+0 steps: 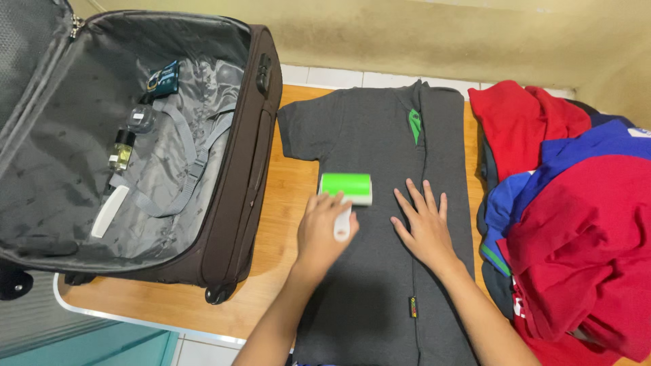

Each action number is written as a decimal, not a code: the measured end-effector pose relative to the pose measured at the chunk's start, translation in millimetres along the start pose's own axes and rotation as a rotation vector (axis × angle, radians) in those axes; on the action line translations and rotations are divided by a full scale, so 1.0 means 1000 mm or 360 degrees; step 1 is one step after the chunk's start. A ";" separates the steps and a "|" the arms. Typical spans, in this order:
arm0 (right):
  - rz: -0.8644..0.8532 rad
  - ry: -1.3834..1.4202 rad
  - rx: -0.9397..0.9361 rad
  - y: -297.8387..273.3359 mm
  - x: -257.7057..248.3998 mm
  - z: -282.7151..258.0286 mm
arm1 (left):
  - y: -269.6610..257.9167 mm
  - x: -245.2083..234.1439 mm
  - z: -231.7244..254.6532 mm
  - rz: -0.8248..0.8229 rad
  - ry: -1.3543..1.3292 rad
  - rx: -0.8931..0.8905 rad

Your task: The person uses a lint roller to remove lint from a gray t-shirt laid flat on a table. The person repeatedly rolls the sticky roller over the shirt's surface, then folds the shirt in half.

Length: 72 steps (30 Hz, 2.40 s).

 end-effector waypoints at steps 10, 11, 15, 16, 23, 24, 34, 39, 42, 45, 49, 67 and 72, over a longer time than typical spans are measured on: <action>0.0019 0.0018 -0.0009 0.002 -0.005 -0.002 | -0.062 -0.027 0.038 -0.0150 -0.0084 0.0046; 0.0023 0.0011 -0.0013 0.002 -0.005 -0.002 | -0.053 -0.023 0.034 -0.0141 -0.0081 0.0070; 0.0012 -0.0003 -0.0003 0.002 -0.003 -0.001 | 0.008 0.007 0.005 -0.0089 0.0034 0.0142; 0.0017 -0.0008 -0.0009 0.002 -0.003 -0.001 | 0.025 0.015 -0.004 -0.0064 0.0048 0.0138; 0.0015 -0.0030 0.0003 0.003 -0.002 -0.001 | 0.153 0.062 -0.075 0.0230 -0.0001 0.0179; 0.0016 -0.0021 0.0010 0.002 -0.003 0.000 | 0.166 0.067 -0.083 0.0257 -0.0016 0.0199; -0.0001 -0.0049 0.0017 0.007 -0.001 -0.001 | 0.159 0.069 -0.074 0.0234 -0.0039 0.0221; 0.0035 -0.0037 -0.0013 0.004 -0.006 -0.004 | 0.076 0.048 -0.025 0.0025 -0.0003 0.0215; 0.0112 -0.0056 -0.0007 0.005 -0.014 -0.003 | 0.023 0.031 0.012 -0.0019 0.0088 0.0276; 0.0162 0.0043 -0.0056 0.009 -0.026 0.004 | -0.023 0.019 0.032 -0.0145 -0.0009 0.0148; 0.0250 0.0276 0.0043 0.016 -0.038 0.026 | -0.053 0.011 0.041 -0.0251 -0.0140 0.0058; 0.0141 -0.0030 0.0076 0.022 -0.016 0.035 | 0.174 0.104 -0.046 0.0098 0.0016 0.0270; 0.0142 -0.0054 0.0062 0.022 -0.016 0.034 | 0.192 0.110 -0.057 0.0186 -0.0057 0.0223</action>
Point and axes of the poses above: each hand's wrist, its own y-axis towards the middle knuckle, its own x-axis out of the palm, z = x × y, the point moved 10 cm from there along y, towards the middle knuckle, and after that the axes turned 9 degrees about x, right-handed, at the moved point
